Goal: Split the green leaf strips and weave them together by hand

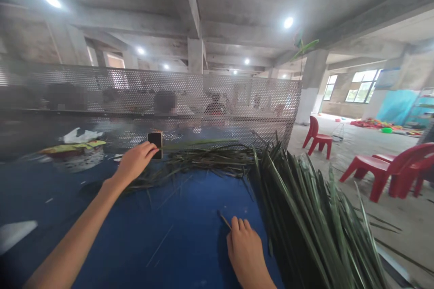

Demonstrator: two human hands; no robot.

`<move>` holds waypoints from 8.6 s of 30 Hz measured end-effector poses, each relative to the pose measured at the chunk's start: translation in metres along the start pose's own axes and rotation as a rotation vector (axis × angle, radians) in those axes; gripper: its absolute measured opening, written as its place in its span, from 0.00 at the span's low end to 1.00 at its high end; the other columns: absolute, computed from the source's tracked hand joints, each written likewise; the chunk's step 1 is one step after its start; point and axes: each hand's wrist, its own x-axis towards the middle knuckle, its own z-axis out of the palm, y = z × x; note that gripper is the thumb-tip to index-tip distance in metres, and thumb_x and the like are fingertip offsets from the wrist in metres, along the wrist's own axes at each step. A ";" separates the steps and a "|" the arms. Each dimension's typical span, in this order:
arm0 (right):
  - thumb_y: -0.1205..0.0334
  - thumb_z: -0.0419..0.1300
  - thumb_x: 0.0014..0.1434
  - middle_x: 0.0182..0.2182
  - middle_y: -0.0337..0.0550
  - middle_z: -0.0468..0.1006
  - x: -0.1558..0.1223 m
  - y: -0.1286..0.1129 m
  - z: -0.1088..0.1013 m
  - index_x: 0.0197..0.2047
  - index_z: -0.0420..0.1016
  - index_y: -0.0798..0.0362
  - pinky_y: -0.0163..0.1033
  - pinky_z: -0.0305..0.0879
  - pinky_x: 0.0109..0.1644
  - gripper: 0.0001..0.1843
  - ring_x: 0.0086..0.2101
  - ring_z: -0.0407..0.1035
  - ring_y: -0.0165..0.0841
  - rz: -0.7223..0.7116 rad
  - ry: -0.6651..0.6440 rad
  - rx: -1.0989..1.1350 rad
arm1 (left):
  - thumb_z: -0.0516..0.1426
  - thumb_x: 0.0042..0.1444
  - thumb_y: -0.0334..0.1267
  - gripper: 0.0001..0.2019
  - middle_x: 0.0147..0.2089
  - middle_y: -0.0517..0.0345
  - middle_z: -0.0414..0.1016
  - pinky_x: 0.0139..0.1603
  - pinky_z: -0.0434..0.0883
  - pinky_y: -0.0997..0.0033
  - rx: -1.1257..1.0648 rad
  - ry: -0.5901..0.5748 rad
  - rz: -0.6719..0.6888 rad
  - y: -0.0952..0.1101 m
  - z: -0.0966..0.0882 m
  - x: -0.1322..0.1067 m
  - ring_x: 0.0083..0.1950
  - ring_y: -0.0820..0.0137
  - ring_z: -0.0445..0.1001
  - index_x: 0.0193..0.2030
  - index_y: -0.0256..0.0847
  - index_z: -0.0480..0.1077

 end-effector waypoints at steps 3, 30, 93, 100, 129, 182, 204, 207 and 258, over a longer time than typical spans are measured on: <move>0.73 0.51 0.58 0.37 0.52 0.78 0.001 -0.003 -0.009 0.42 0.74 0.56 0.44 0.66 0.44 0.13 0.42 0.72 0.43 -0.003 0.101 0.075 | 0.47 0.65 0.41 0.13 0.35 0.51 0.71 0.32 0.61 0.69 0.057 0.129 -0.011 0.004 -0.041 -0.022 0.35 0.63 0.72 0.38 0.40 0.71; 0.34 0.57 0.53 0.25 0.40 0.75 -0.038 -0.015 -0.082 0.49 0.76 0.55 0.32 0.62 0.23 0.34 0.20 0.66 0.27 -0.001 -0.407 1.998 | 0.60 0.53 0.27 0.09 0.36 0.53 0.75 0.38 0.66 0.65 0.152 0.632 0.477 0.007 -0.102 -0.196 0.35 0.66 0.73 0.39 0.42 0.69; 0.48 0.65 0.51 0.28 0.43 0.78 -0.017 -0.048 -0.075 0.27 0.73 0.53 0.36 0.66 0.29 0.16 0.30 0.72 0.33 0.370 0.439 1.961 | 0.64 0.49 0.40 0.09 0.34 0.53 0.79 0.48 0.72 0.63 -1.985 0.193 -0.628 0.172 -0.072 -0.131 0.41 0.64 0.79 0.33 0.37 0.72; 0.52 0.69 0.45 0.26 0.39 0.78 -0.018 -0.015 -0.091 0.27 0.72 0.53 0.32 0.66 0.26 0.14 0.29 0.72 0.30 0.399 0.613 2.066 | 0.53 0.60 0.31 0.07 0.36 0.53 0.78 0.47 0.75 0.68 -2.198 0.140 -0.930 0.140 -0.083 -0.142 0.42 0.69 0.78 0.33 0.38 0.72; 0.51 0.56 0.61 0.44 0.46 0.78 0.000 -0.011 -0.098 0.49 0.75 0.53 0.42 0.65 0.52 0.19 0.45 0.72 0.36 -0.308 -0.159 1.184 | 0.56 0.52 0.46 0.14 0.15 0.66 0.60 0.17 0.50 0.78 -1.414 0.078 -0.487 0.110 -0.043 -0.053 0.15 0.78 0.56 0.34 0.35 0.72; 0.46 0.63 0.47 0.25 0.37 0.72 0.086 -0.057 -0.008 0.36 0.79 0.54 0.30 0.57 0.29 0.20 0.26 0.62 0.26 0.213 -0.093 1.669 | 0.57 0.52 0.51 0.19 0.10 0.68 0.60 0.17 0.58 0.76 -1.495 -0.463 -0.401 0.154 0.019 -0.115 0.12 0.74 0.60 0.37 0.34 0.71; 0.59 0.68 0.41 0.13 0.39 0.72 0.078 0.025 -0.031 0.15 0.71 0.54 0.33 0.56 0.24 0.13 0.18 0.65 0.30 -0.051 -0.468 0.639 | 0.61 0.44 0.40 0.10 0.19 0.57 0.73 0.19 0.62 0.76 -1.455 -0.298 -0.569 0.140 0.027 -0.107 0.17 0.75 0.68 0.27 0.34 0.73; 0.58 0.64 0.46 0.13 0.37 0.72 0.099 0.003 -0.021 0.16 0.68 0.53 0.32 0.57 0.23 0.13 0.17 0.65 0.28 -0.034 -0.330 0.982 | 0.61 0.44 0.40 0.09 0.18 0.58 0.72 0.19 0.61 0.77 -1.434 -0.284 -0.571 0.140 0.028 -0.108 0.17 0.74 0.67 0.27 0.34 0.73; 0.49 0.65 0.42 0.11 0.26 0.54 0.076 -0.051 -0.008 0.33 0.76 0.58 0.34 0.35 0.20 0.21 0.15 0.43 0.22 0.192 -0.138 1.598 | 0.62 0.48 0.43 0.11 0.23 0.54 0.76 0.24 0.68 0.75 -1.529 -0.426 -0.474 0.156 0.016 -0.113 0.21 0.72 0.73 0.30 0.34 0.73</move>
